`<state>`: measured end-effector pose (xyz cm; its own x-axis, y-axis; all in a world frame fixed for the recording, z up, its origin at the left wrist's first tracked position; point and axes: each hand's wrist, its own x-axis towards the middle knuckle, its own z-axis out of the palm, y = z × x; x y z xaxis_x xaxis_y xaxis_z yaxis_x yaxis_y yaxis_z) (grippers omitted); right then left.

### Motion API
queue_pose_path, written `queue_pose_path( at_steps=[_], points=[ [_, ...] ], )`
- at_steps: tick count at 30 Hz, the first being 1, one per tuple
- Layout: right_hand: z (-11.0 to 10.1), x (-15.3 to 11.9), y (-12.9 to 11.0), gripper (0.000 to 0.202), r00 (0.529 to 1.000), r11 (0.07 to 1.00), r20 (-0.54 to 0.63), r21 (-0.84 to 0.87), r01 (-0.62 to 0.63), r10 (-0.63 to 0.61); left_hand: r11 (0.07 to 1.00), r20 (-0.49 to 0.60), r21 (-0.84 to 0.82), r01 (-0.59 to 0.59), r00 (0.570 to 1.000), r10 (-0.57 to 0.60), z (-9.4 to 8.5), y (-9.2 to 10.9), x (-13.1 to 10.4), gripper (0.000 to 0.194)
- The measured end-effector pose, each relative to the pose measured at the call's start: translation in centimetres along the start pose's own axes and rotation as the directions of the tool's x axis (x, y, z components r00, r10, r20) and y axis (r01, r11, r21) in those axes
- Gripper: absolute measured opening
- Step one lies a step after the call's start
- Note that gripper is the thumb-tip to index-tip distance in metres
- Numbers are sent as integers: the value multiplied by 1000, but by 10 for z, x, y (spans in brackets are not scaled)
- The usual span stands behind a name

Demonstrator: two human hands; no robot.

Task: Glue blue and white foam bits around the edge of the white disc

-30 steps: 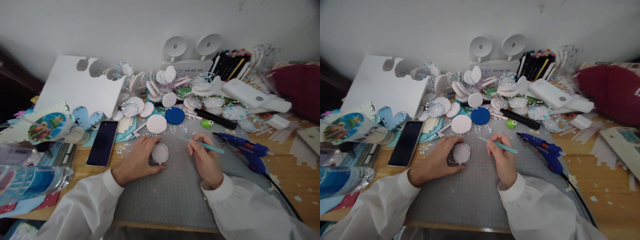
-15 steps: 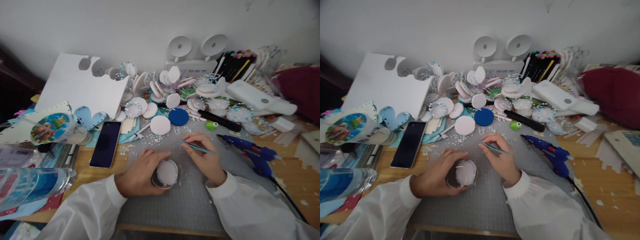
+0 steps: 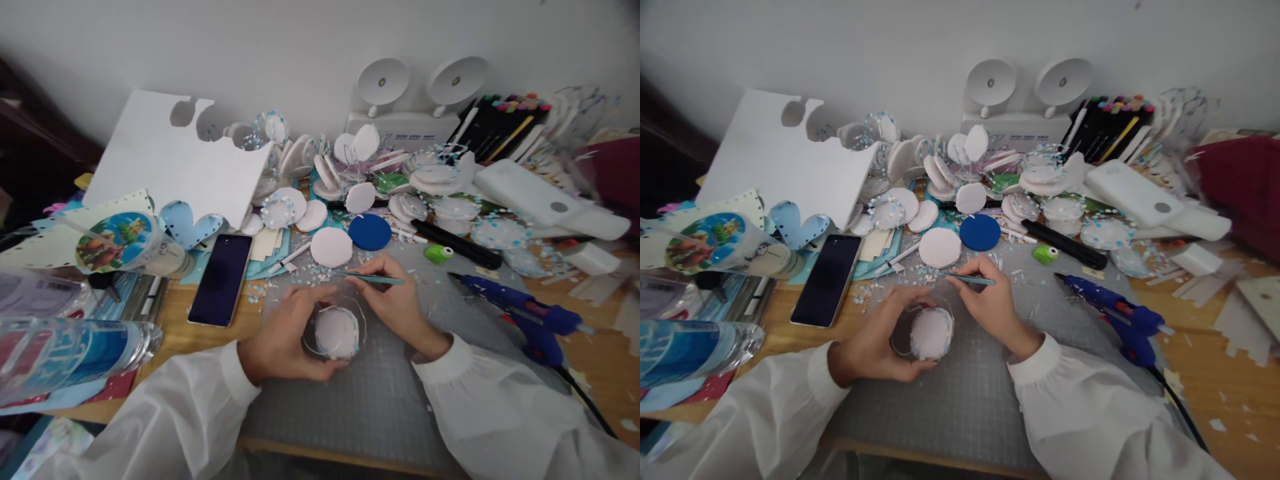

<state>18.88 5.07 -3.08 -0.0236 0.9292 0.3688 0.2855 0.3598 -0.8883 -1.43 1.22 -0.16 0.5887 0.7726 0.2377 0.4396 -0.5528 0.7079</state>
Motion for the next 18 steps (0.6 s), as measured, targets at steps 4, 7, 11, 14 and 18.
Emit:
queue_pose_path(
  at_steps=[4, 7, 11, 14, 18],
  points=[
    [-1, -1, -2, 16, 1000, 999, -8, 40, -13, 13, 999, -36, -19, 39, 999, -40, 2, -4, -3, 87],
    [-1, -1, -3, 16, 1000, 1000, -18, 26, -11, 12, 999, -43, -31, 13, 999, -14, 3, -4, -4, 87],
    [-1, -1, -2, 15, 999, 1000, -36, 4, -3, 3, 999, -33, -26, -23, 999, 22, 4, -4, -4, 88],
    [-2, -1, -3, 15, 999, 1000, -37, -18, -3, 2, 1000, -20, -3, -29, 999, 29, 4, -3, -4, 89],
    [-3, -1, -4, 14, 999, 998, -47, -61, 7, -9, 999, 29, 25, -25, 999, 24, 3, -2, -2, 85]
  ],
)
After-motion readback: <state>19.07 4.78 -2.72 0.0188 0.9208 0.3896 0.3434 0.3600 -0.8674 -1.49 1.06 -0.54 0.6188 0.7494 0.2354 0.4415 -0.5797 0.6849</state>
